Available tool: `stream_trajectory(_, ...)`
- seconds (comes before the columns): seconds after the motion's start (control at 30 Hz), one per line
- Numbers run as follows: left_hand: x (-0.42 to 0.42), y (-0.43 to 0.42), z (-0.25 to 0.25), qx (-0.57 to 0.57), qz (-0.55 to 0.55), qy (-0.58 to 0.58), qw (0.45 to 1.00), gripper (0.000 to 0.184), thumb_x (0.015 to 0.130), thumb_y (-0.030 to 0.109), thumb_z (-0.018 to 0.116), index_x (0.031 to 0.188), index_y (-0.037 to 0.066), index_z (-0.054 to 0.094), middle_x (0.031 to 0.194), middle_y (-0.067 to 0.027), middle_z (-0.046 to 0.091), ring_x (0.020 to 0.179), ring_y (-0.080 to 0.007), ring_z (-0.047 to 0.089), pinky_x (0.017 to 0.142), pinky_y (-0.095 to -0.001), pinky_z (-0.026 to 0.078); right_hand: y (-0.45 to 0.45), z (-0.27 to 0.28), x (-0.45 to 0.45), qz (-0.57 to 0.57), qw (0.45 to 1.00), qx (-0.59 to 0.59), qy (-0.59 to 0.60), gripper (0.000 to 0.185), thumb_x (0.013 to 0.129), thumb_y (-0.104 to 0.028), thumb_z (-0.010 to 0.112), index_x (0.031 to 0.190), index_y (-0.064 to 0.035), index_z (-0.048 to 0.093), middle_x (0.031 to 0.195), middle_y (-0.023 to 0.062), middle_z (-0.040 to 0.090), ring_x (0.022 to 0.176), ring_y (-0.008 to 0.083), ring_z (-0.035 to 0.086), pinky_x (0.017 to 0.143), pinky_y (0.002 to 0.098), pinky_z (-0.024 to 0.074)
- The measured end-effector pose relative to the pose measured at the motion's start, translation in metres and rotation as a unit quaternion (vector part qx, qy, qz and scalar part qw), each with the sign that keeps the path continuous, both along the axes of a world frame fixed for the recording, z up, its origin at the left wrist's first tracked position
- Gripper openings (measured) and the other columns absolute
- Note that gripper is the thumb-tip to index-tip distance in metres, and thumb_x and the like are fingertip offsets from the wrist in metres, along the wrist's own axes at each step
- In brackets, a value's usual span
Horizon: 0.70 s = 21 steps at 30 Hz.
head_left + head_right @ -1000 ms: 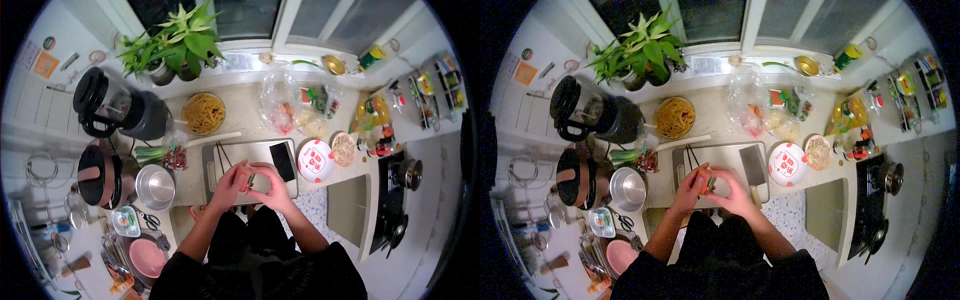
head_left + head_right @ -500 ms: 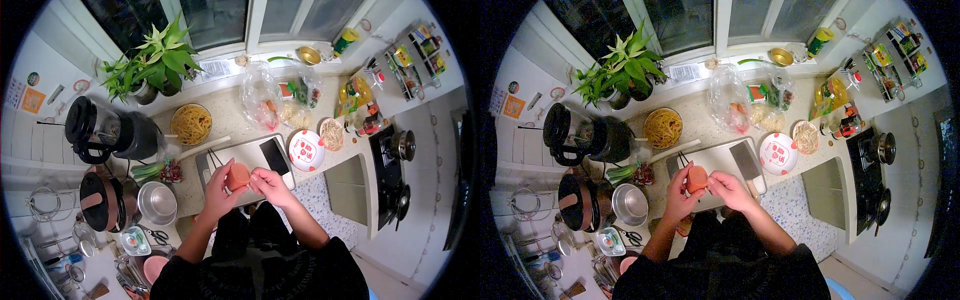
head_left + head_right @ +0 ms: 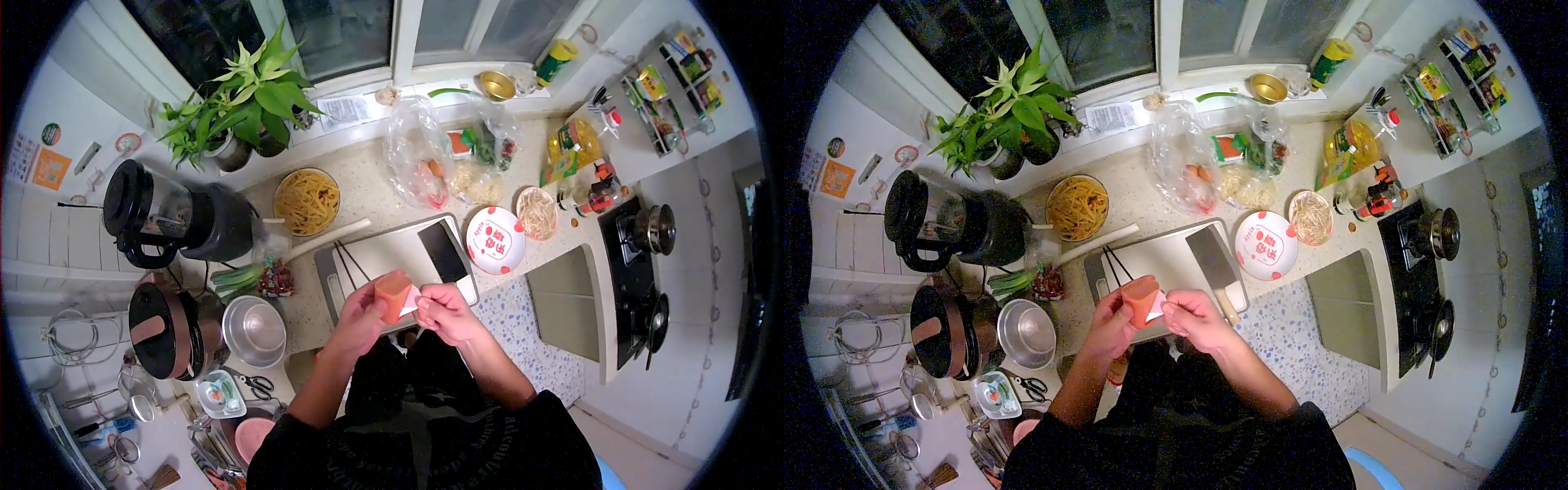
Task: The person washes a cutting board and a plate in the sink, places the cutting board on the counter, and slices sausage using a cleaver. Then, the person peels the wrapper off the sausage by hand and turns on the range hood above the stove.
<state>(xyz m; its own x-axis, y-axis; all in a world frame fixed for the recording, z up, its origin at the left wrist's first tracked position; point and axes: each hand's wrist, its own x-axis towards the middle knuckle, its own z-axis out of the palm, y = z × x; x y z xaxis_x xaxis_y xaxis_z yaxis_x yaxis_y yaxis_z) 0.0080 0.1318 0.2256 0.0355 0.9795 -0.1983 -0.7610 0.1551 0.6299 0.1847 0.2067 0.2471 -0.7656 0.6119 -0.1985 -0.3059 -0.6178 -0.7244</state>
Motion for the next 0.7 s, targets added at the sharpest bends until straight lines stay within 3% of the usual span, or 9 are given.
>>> stream_trajectory(0.13,0.007,0.0,0.005,-0.027,-0.003,-0.04,0.999,0.064,0.094,0.027,0.064,0.142,-0.005,0.036,0.138,-0.0124,0.05,0.128,-0.0222,0.048,0.11,-0.037,0.035,-0.004,-0.007,0.004,-0.033,0.999,-0.038,0.004,0.021,0.099,-0.011,0.051,0.08,-0.0022,0.053,0.062,-0.0008,0.046,0.052,0.006,0.036,0.047,0.0224,0.0279)
stream_trajectory(0.2,0.012,0.0,0.005,-0.032,0.013,-0.022,0.999,0.061,0.096,0.023,0.061,0.144,-0.004,0.034,0.139,-0.0121,0.048,0.128,-0.0212,0.047,0.11,-0.0357,0.034,0.001,0.0,0.008,-0.006,0.994,0.042,-0.102,0.022,0.099,-0.014,0.053,0.08,-0.0021,0.055,0.061,-0.0015,0.048,0.052,0.0056,0.039,0.047,0.0224,0.0297)
stream_trajectory(0.4,0.015,0.005,0.026,-0.006,0.02,0.237,0.971,0.05,0.098,0.008,0.05,0.145,0.001,0.034,0.134,-0.0105,0.049,0.122,-0.0169,0.049,0.105,-0.0302,0.035,0.007,0.019,-0.002,0.078,0.964,0.132,-0.217,0.026,0.098,-0.024,0.058,0.084,-0.0022,0.061,0.06,-0.0024,0.052,0.05,0.0053,0.048,0.045,0.021,0.0353)
stream_trajectory(0.5,0.016,0.006,0.027,0.006,0.029,0.275,0.961,0.049,0.101,0.015,0.043,0.147,0.005,0.033,0.135,-0.009,0.048,0.117,-0.0159,0.05,0.099,-0.0311,0.041,0.009,0.025,-0.008,0.084,0.963,0.122,-0.224,0.03,0.097,-0.028,0.059,0.084,-0.0022,0.062,0.058,-0.0019,0.053,0.048,0.0055,0.048,0.043,0.0208,0.0355)
stream_trajectory(0.63,0.019,0.006,0.025,0.003,0.054,0.41,0.91,0.047,0.103,0.018,0.038,0.147,0.004,0.033,0.136,-0.0121,0.048,0.12,-0.0192,0.049,0.102,-0.0325,0.039,0.01,0.022,-0.005,0.058,0.978,0.061,-0.19,0.035,0.097,-0.033,0.058,0.082,-0.0024,0.062,0.056,-0.0017,0.053,0.047,0.0057,0.048,0.043,0.0209,0.0352)
stream_trajectory(0.7,0.02,0.006,0.028,0.013,0.069,0.467,0.881,0.046,0.103,0.019,0.035,0.147,0.003,0.033,0.137,-0.0136,0.047,0.122,-0.0212,0.049,0.104,-0.0332,0.038,0.012,0.021,-0.008,0.071,0.968,0.09,-0.224,0.036,0.098,-0.034,0.057,0.082,-0.0024,0.061,0.056,-0.0015,0.052,0.047,0.0058,0.048,0.043,0.0208,0.0353)
